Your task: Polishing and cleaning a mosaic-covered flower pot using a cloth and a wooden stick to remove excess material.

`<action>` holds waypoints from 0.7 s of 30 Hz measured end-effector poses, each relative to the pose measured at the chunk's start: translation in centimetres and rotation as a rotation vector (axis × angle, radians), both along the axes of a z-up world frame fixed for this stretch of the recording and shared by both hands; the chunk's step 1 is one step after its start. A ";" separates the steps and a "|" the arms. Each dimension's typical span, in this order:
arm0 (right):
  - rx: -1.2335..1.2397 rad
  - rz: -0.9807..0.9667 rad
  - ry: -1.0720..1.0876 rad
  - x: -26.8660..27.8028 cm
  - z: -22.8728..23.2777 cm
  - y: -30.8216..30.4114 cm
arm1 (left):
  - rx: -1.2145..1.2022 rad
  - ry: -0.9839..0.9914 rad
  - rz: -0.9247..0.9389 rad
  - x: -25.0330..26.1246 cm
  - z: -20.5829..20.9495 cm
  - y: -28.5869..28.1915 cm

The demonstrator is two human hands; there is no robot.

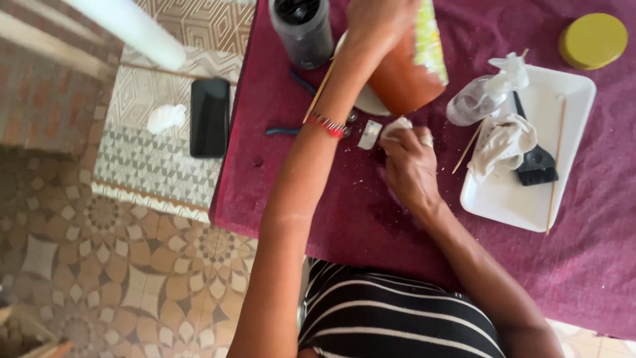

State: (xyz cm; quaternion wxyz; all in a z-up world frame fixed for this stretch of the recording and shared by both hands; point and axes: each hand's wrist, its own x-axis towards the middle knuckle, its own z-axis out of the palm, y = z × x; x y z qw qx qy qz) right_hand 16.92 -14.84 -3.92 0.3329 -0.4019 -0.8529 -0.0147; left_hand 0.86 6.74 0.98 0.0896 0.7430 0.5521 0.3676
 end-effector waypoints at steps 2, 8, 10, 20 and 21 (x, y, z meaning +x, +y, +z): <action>-0.162 0.005 0.431 1.5 0.1 -1.3 | -0.049 -0.012 -0.012 0.1 -0.5 -0.8; -0.796 -0.124 1.413 1.2 1.3 -2.7 | -0.147 -0.552 -0.154 -2.7 4.5 -7.6; -0.606 -0.055 1.397 0.4 2.1 -3.0 | -0.224 -0.785 -0.023 -3.7 4.3 -8.9; 0.300 -0.026 0.833 -0.4 2.8 2.6 | -0.081 -1.246 0.221 0.0 6.6 -16.8; 0.300 -0.029 0.836 -0.6 3.7 2.4 | -0.083 -1.242 0.219 -0.1 5.8 -16.6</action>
